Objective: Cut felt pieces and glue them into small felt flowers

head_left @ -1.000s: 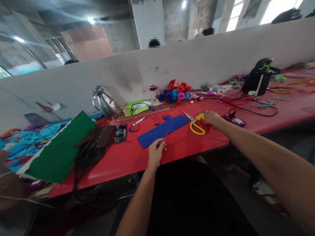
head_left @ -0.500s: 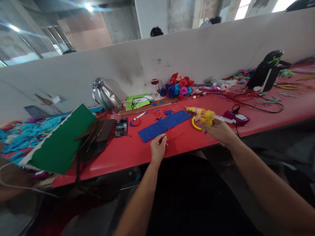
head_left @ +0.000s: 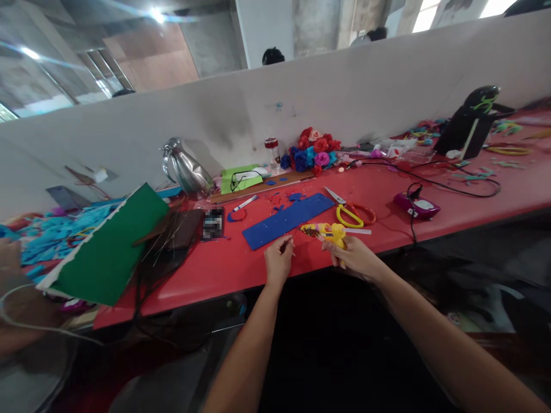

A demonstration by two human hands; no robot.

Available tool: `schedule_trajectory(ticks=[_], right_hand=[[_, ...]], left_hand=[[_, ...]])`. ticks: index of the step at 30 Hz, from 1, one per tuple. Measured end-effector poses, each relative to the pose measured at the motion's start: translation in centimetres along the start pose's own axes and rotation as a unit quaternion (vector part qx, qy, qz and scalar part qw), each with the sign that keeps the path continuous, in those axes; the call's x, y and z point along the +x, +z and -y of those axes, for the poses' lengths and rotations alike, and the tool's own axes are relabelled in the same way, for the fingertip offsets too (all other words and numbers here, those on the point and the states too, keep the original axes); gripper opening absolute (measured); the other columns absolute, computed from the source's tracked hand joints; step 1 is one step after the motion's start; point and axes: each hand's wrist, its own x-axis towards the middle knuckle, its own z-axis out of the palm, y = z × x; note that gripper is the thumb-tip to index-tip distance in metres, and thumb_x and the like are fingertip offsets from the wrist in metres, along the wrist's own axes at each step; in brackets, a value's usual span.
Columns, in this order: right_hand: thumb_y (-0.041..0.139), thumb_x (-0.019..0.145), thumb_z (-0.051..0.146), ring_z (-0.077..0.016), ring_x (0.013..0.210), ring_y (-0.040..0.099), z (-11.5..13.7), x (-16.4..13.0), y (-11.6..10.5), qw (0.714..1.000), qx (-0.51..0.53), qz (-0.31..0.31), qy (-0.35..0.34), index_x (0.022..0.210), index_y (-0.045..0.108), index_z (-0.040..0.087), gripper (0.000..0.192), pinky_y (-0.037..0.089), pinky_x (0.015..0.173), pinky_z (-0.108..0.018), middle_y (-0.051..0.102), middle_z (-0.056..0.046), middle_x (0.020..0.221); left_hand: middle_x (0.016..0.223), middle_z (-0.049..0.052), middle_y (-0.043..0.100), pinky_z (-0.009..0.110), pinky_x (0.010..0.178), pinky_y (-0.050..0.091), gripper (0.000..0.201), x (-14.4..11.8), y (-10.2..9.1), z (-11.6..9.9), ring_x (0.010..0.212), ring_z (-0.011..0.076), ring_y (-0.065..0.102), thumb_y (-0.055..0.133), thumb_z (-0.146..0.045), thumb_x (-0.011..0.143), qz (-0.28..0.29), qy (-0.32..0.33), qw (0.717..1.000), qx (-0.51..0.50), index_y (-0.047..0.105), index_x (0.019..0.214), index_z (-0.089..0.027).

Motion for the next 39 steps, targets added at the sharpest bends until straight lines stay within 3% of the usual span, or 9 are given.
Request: schedule_trajectory(ticks=[17, 39], right_hand=[[0.055, 0.075, 0.057, -0.0107, 0.038, 0.046, 0.2, 0.2, 0.4, 0.999, -0.048, -0.013, -0.016, 0.062, 0.05, 0.021, 0.039, 0.035, 0.042, -0.024, 0.053, 0.002, 0.044], [0.054, 0.077, 0.057, -0.0103, 0.036, 0.04, 1.0, -0.3, 0.4, 0.996, -0.086, -0.005, -0.033, 0.048, 0.046, 0.022, 0.046, 0.034, 0.043, -0.025, 0.043, 0.003, 0.037]], left_hand=[[0.076, 0.004, 0.071, 0.023, 0.055, 0.045, 0.026, -0.1, 0.0, 0.2, 0.051, 0.0096, 0.055, 0.059, -0.027, 0.074, 0.004, 0.005, 1.0, -0.008, 0.071, 0.093, -0.014], [0.07, 0.003, 0.069, 0.024, 0.056, 0.045, 0.026, -0.2, 0.1, 0.0, 0.051, 0.0106, 0.055, 0.059, -0.026, 0.074, 0.0, 0.002, 1.0, 0.001, 0.072, 0.093, -0.014]])
